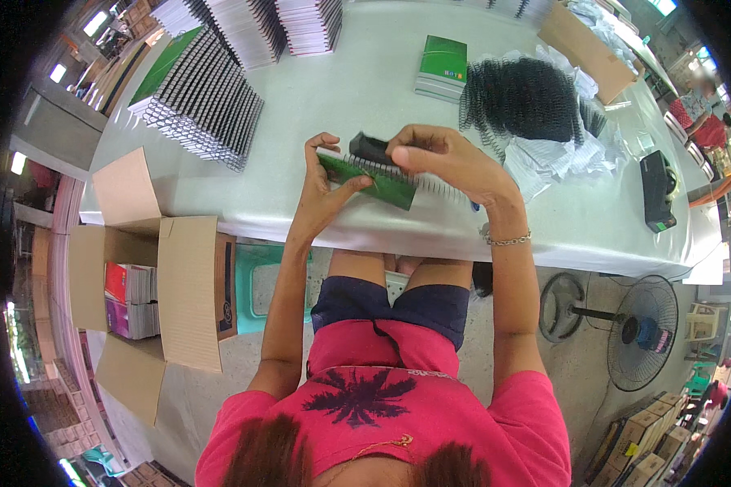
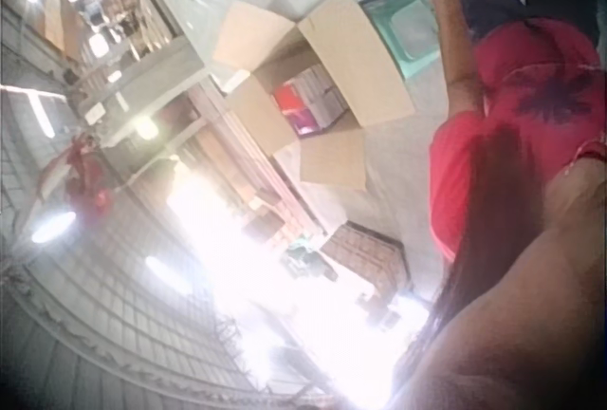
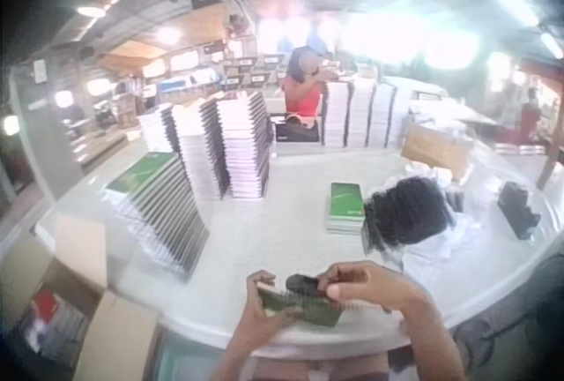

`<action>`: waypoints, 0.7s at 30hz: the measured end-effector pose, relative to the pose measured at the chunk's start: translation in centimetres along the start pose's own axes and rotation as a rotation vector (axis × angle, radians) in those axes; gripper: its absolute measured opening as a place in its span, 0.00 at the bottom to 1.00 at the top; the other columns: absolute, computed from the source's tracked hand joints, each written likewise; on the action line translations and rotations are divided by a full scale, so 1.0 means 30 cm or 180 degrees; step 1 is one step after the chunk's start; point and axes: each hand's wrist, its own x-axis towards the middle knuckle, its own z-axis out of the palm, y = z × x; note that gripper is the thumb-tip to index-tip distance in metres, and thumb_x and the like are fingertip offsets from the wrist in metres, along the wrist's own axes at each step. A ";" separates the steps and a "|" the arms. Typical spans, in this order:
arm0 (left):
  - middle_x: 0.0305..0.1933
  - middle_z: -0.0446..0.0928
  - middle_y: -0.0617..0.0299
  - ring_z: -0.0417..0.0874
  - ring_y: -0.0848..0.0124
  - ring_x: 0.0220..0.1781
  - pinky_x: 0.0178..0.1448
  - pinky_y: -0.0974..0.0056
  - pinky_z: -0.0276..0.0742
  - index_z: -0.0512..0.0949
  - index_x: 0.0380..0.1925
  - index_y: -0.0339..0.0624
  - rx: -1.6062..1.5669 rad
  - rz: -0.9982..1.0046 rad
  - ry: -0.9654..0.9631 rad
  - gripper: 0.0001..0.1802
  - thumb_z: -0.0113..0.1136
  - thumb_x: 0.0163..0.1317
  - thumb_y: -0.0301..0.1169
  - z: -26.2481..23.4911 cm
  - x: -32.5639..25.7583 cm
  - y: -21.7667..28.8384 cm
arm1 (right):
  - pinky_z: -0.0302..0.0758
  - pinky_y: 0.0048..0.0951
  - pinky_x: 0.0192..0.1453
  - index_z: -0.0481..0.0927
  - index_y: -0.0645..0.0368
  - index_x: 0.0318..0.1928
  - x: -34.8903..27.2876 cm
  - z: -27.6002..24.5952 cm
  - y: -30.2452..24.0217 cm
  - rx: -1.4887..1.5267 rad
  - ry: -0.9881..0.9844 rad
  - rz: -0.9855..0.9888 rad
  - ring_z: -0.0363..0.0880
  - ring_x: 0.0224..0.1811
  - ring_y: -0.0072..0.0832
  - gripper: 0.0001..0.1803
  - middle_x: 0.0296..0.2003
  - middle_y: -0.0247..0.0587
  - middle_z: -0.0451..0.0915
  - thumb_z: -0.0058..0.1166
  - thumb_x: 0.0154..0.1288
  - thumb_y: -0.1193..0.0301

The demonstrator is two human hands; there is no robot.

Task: The person manually inserts spiral coils into pre-punched notebooks and uses pliers to trim and secure the ends, repeating the process for multiple notebooks.

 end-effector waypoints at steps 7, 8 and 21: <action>0.51 0.60 0.59 0.63 0.68 0.56 0.64 0.64 0.61 0.57 0.61 0.47 -0.0030 0.0052 -0.0162 0.43 0.77 0.51 0.33 -0.003 -0.001 -0.019 | 0.70 0.21 0.39 0.83 0.60 0.39 0.031 -0.001 0.011 -0.0806 0.0280 0.0337 0.75 0.35 0.19 0.19 0.33 0.35 0.81 0.67 0.61 0.56; 0.52 0.60 0.59 0.63 0.68 0.56 0.64 0.64 0.61 0.57 0.60 0.47 -0.0087 -0.0042 -0.0180 0.43 0.77 0.51 0.33 -0.007 -0.005 -0.022 | 0.70 0.21 0.39 0.83 0.60 0.39 0.025 0.005 -0.012 -0.1020 0.0226 0.0358 0.75 0.35 0.19 0.19 0.33 0.35 0.81 0.67 0.60 0.56; 0.51 0.60 0.60 0.65 0.71 0.53 0.60 0.66 0.65 0.59 0.62 0.47 -0.0205 0.0027 -0.0305 0.38 0.72 0.57 0.32 -0.018 -0.016 -0.037 | 0.73 0.25 0.42 0.83 0.60 0.42 0.037 0.031 0.017 -0.1604 0.0483 0.0395 0.75 0.37 0.22 0.18 0.41 0.38 0.82 0.68 0.60 0.59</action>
